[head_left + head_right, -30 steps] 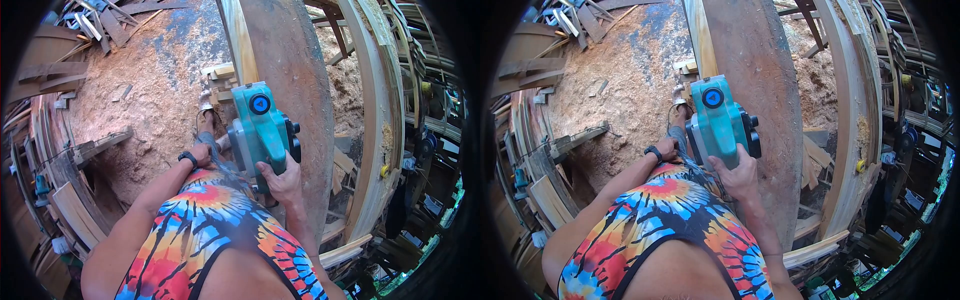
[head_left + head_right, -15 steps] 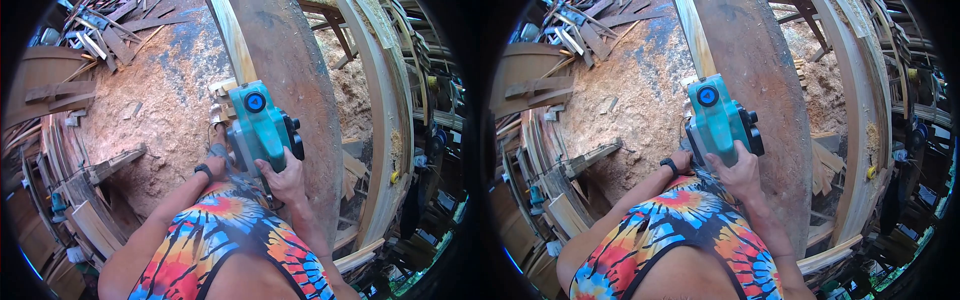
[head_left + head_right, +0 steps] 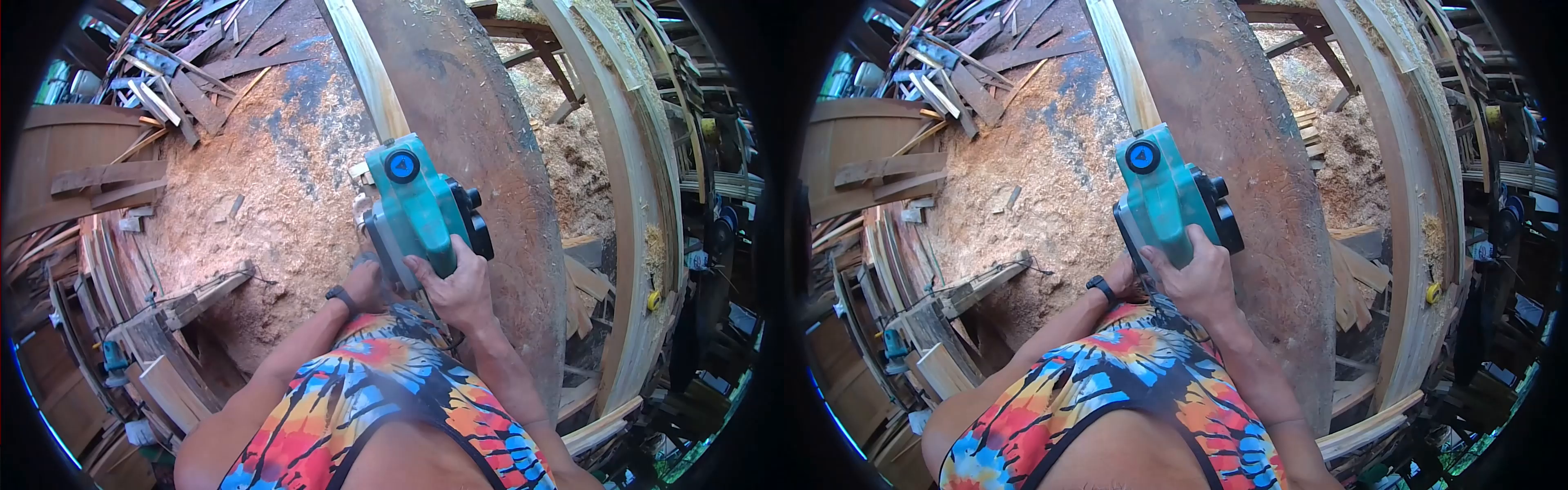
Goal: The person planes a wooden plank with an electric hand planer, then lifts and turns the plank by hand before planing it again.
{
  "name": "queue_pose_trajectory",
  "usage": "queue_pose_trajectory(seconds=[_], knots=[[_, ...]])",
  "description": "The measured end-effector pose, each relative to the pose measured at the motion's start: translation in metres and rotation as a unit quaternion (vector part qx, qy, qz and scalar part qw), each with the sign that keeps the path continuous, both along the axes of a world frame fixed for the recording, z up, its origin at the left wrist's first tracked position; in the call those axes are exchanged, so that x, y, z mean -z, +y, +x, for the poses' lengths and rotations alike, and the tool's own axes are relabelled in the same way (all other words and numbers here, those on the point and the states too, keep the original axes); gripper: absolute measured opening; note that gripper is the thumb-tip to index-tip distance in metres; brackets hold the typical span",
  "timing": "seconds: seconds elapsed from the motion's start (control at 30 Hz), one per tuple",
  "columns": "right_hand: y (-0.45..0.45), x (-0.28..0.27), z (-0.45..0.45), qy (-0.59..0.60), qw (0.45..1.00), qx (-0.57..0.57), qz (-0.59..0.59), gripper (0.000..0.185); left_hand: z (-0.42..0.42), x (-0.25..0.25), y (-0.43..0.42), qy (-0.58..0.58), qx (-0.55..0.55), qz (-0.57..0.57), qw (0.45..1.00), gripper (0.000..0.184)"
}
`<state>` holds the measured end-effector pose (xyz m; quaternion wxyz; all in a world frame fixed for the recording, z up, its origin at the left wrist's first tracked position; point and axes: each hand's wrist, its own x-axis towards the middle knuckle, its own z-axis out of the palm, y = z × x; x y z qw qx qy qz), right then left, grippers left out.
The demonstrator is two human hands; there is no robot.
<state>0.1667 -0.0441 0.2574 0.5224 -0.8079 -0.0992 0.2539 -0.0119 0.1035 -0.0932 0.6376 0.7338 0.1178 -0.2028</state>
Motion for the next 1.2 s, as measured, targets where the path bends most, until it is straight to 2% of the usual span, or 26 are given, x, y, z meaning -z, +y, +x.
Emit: queue_pose_trajectory(seconds=[0.1, 0.33, 0.43, 0.5, 0.53, 0.6, 0.67, 0.87, 0.9, 0.97, 1.03, 1.1, 1.17, 1.2], knots=[[0.007, 0.008, 0.01, -0.045, 0.999, -0.007, -0.006, 0.04, 0.007, 0.017, -0.001, 0.015, -0.07, -0.103, 0.992, 0.053], [0.035, 0.003, 0.035, -0.052, 0.998, -0.004, -0.021, 0.039, 0.033, -0.019, 0.013, -0.015, -0.093, -0.109, 0.99, 0.05], [0.046, 0.001, 0.046, -0.041, 0.999, -0.002, -0.022, 0.039, 0.044, -0.028, 0.016, -0.025, -0.11, -0.111, 0.987, 0.043], [0.054, -0.004, 0.055, -0.004, 1.0, 0.001, -0.03, 0.039, 0.051, -0.039, 0.024, -0.037, -0.066, -0.037, 0.996, 0.04], [0.059, -0.002, 0.059, -0.019, 1.0, 0.002, -0.024, 0.04, 0.061, -0.074, 0.034, -0.047, -0.015, 0.036, 0.998, 0.038], [0.067, 0.006, 0.067, -0.048, 0.999, 0.004, -0.014, 0.041, 0.074, -0.102, 0.047, -0.03, 0.042, 0.13, 0.99, 0.032], [0.075, 0.005, 0.077, -0.037, 0.999, -0.005, -0.034, 0.043, 0.082, -0.106, 0.057, 0.021, 0.054, 0.17, 0.984, 0.028], [0.108, 0.006, 0.106, -0.065, 0.998, 0.0, -0.022, 0.042, 0.097, -0.092, 0.085, 0.087, -0.03, 0.078, 0.993, 0.032], [0.113, 0.008, 0.111, -0.079, 0.997, 0.0, -0.017, 0.042, 0.1, -0.092, 0.09, 0.097, -0.019, 0.093, 0.991, 0.032], [0.123, 0.005, 0.12, -0.068, 0.997, -0.001, -0.021, 0.041, 0.124, -0.134, 0.102, 0.115, 0.003, 0.122, 0.986, 0.034], [0.133, 0.001, 0.129, -0.058, 0.998, 0.001, -0.022, 0.041, 0.132, -0.131, 0.111, 0.114, 0.002, 0.134, 0.984, 0.036], [0.144, -0.001, 0.141, -0.052, 0.998, 0.004, -0.017, 0.04, 0.133, -0.11, 0.121, 0.1, 0.001, 0.149, 0.984, 0.04], [0.156, 0.0, 0.152, -0.062, 0.998, 0.004, -0.019, 0.04, 0.121, -0.062, 0.128, 0.074, -0.002, 0.166, 0.983, 0.044], [0.162, 0.001, 0.158, -0.067, 0.998, 0.004, -0.019, 0.04, 0.127, -0.063, 0.134, 0.097, 0.019, 0.174, 0.98, 0.044]])
